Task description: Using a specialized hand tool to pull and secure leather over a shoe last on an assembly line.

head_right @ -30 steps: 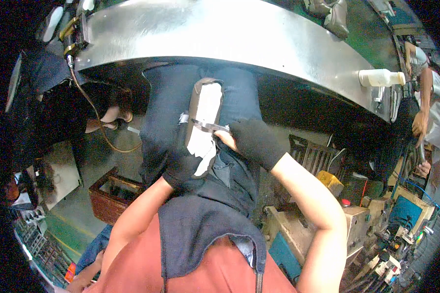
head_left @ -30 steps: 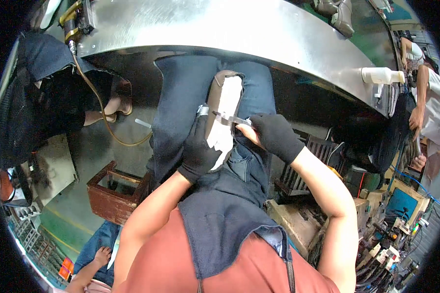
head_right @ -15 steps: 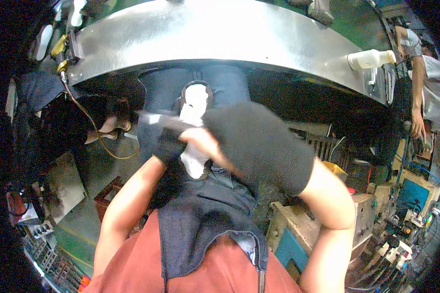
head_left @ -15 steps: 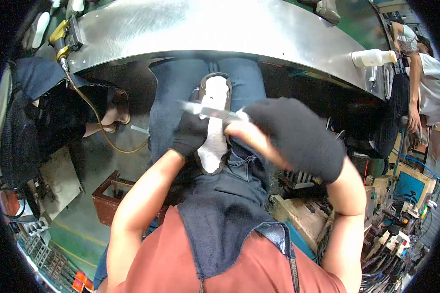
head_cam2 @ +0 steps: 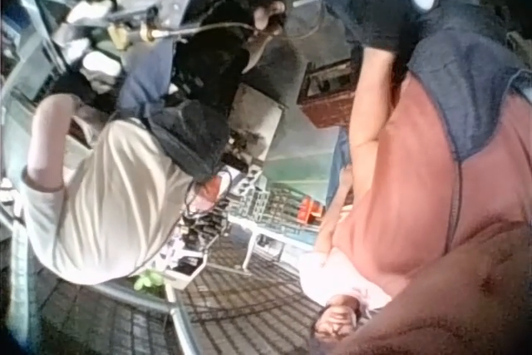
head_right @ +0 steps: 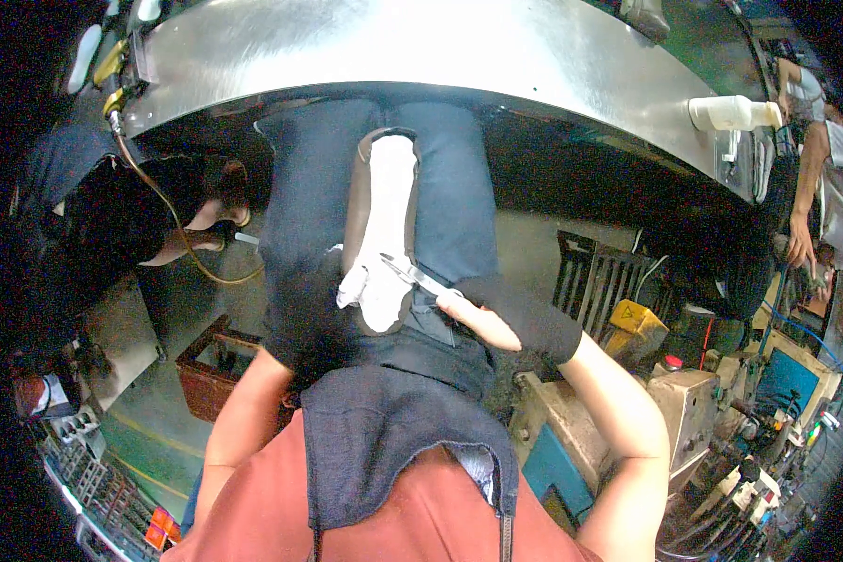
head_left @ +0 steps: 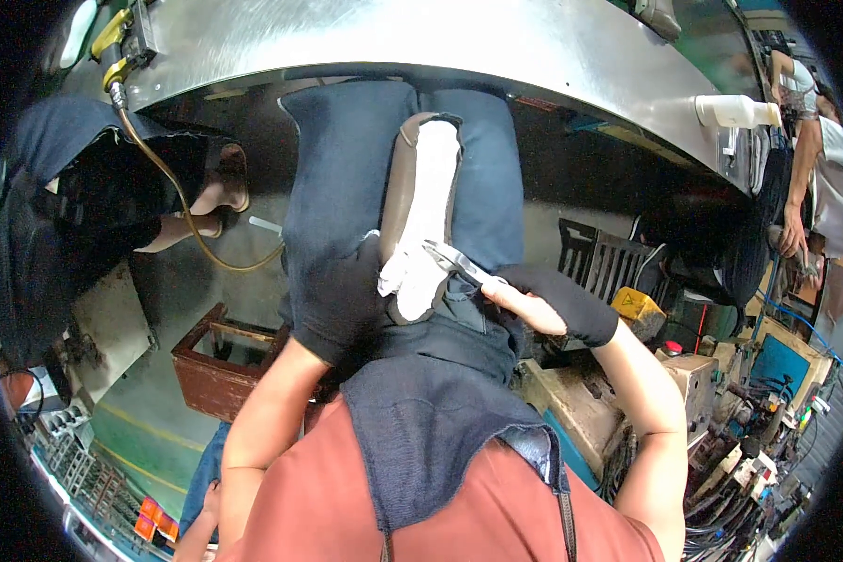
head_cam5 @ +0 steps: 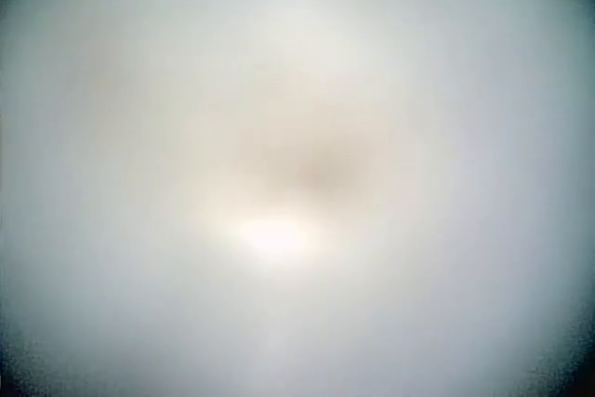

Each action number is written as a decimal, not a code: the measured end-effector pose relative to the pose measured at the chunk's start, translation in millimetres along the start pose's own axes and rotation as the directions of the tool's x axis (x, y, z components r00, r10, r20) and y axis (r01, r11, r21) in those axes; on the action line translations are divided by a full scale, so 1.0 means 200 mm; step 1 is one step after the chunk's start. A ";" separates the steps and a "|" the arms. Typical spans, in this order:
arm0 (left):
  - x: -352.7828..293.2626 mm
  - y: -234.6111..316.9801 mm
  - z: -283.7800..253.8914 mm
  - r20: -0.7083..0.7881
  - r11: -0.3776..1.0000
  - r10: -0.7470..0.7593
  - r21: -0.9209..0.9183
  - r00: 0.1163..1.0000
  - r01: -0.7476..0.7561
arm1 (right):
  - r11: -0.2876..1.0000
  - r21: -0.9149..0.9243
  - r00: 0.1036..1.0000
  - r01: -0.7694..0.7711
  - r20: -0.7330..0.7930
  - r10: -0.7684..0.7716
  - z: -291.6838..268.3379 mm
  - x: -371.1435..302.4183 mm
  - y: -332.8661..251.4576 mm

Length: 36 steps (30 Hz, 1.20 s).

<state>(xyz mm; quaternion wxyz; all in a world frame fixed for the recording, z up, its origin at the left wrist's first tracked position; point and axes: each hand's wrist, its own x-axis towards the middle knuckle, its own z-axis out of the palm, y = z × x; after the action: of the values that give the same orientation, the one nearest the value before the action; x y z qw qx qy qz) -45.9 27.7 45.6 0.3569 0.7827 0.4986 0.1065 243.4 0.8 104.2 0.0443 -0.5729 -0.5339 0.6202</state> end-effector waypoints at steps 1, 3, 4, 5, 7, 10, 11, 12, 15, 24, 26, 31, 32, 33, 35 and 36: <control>0.00 -0.01 -0.03 0.135 0.994 0.057 0.081 0.989 -0.068 | 0.997 -0.061 0.994 -0.040 0.096 0.045 -0.04 0.02 -0.03; 0.00 0.00 -0.05 0.210 0.997 0.013 0.077 0.978 -0.030 | 0.991 -0.129 0.982 -0.042 0.178 0.064 -0.07 0.01 -0.14; 0.01 0.00 -0.05 0.289 0.998 -0.020 0.069 0.957 0.000 | 0.959 -0.279 0.983 0.048 0.184 0.004 -0.06 0.02 -0.18; 0.00 0.03 -0.07 0.293 0.998 -0.019 0.069 0.956 -0.001 | 0.914 -0.394 0.989 0.094 0.145 -0.039 -0.02 0.02 -0.20; -0.05 0.12 -0.10 0.188 0.949 -0.082 -0.284 0.979 0.134 | 0.836 -0.537 0.994 0.110 0.056 -0.094 0.07 0.00 -0.21; -0.13 -0.16 0.20 0.113 0.947 -0.049 -0.311 0.992 0.083 | 0.829 -0.545 0.983 0.123 -0.047 -0.177 0.17 0.07 0.04; -0.19 -0.26 0.32 0.067 0.945 -0.036 -0.323 0.997 0.056 | 0.828 -0.547 0.983 0.121 -0.052 -0.177 0.13 0.08 0.04; -0.13 -0.24 0.50 0.006 0.943 -0.042 -0.330 0.999 0.042 | 0.923 -0.379 0.998 0.070 0.025 -0.066 0.09 0.08 0.00; -0.29 -0.56 1.07 -0.105 1.000 0.022 0.025 0.994 -0.019 | 0.991 0.035 0.962 -0.133 0.243 0.120 -0.02 0.05 -0.08; 0.09 -0.01 0.31 -0.004 0.805 -0.184 -0.575 0.983 0.148 | 0.730 -0.416 0.829 0.543 0.123 -0.546 0.01 -0.13 -0.64; 0.08 -0.02 0.30 0.029 0.821 -0.163 -0.550 0.986 0.152 | 0.585 -0.377 0.667 0.718 0.134 -0.732 0.05 -0.10 -0.55; -0.09 -0.02 0.20 0.408 0.515 0.047 -0.792 0.912 0.328 | 0.971 -0.194 0.990 0.139 0.000 -0.142 0.14 0.02 -0.02; -0.11 -0.10 0.27 0.408 0.512 0.041 -0.793 0.912 0.332 | 0.966 -0.236 0.994 0.109 0.025 -0.106 0.12 -0.02 -0.01; -0.14 -0.21 0.40 0.394 0.225 -0.079 -0.888 0.916 0.401 | 0.965 -0.237 0.994 0.109 0.032 -0.104 0.13 -0.06 -0.02; -0.06 -0.05 0.36 0.420 -0.208 -0.244 -0.903 0.874 0.376 | 0.997 -0.062 0.998 -0.038 -0.058 0.035 0.15 -0.13 -0.03; -0.07 -0.06 0.37 0.417 -0.200 -0.247 -0.905 0.875 0.375 | 0.998 -0.058 0.998 -0.030 -0.060 0.027 0.15 -0.13 -0.06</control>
<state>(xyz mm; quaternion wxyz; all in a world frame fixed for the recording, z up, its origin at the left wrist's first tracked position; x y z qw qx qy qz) -22.0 -14.1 -14.2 0.8479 0.1137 0.4137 0.3114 223.5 -30.5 122.9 0.0342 -0.5996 -0.5423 0.5876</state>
